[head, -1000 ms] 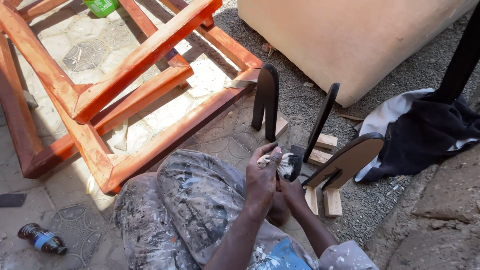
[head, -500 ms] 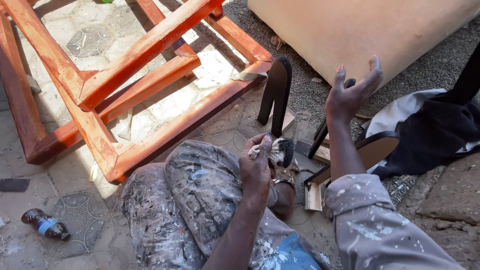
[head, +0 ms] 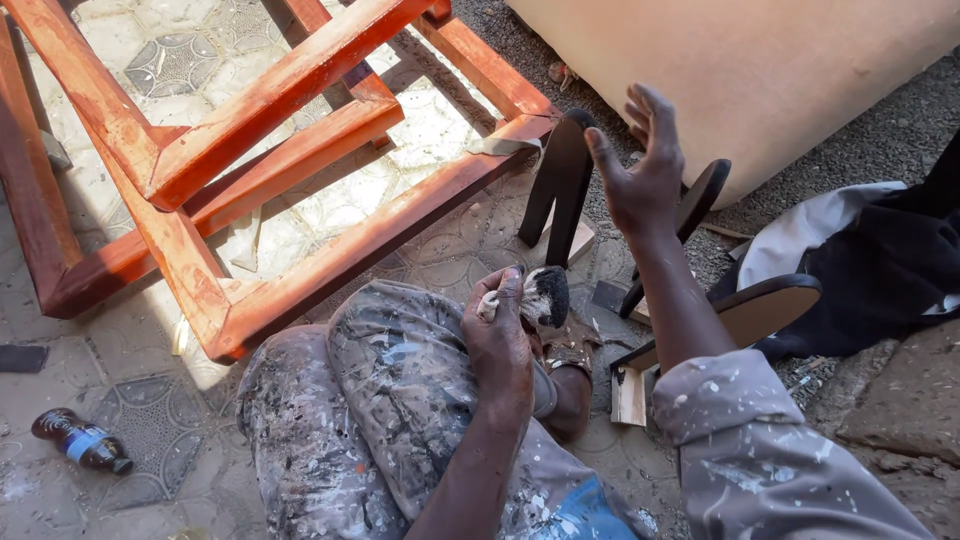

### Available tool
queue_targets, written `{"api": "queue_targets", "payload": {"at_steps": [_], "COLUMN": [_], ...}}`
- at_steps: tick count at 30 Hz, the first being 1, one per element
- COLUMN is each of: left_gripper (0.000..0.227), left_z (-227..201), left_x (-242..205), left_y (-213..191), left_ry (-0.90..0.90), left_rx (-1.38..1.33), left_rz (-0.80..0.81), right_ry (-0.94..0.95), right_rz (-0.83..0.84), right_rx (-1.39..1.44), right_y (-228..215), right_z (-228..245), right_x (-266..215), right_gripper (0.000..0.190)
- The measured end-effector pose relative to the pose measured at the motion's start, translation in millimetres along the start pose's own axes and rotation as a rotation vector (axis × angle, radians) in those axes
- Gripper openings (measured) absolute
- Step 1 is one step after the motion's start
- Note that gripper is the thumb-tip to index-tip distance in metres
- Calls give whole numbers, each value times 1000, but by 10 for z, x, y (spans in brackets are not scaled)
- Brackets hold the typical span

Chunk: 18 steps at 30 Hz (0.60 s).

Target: Wiping down wooden furniture components with a cloth and cleaning solution to prepare them for assembly.

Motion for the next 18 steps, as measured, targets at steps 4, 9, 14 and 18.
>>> {"api": "queue_targets", "payload": {"at_steps": [4, 9, 14, 18], "left_gripper": [24, 23, 20, 20], "left_z": [209, 70, -11, 114], "left_x": [179, 123, 80, 215], "left_y": [-175, -226, -201, -291], "left_ry": [16, -18, -30, 19], "left_rx": [27, 25, 20, 40], "left_rz": [-34, -65, -71, -73], "right_ry": [189, 422, 502, 500], "right_rz": [189, 263, 420, 377], "right_rx": [382, 209, 71, 100], "right_y": [771, 1146, 1297, 1171], "right_z": [-375, -1090, -1351, -1239], "right_x": [-44, -650, -1041, -907], "right_gripper": [32, 25, 25, 23]}}
Point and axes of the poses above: each hand's wrist, its own x-axis towards the middle knuckle, its own y-axis out of the palm, z = x × y, the point moved 4 cm from there along x, towards the middle knuckle, and after that the axes turned 8 degrees about z, right-handed, at the moved point
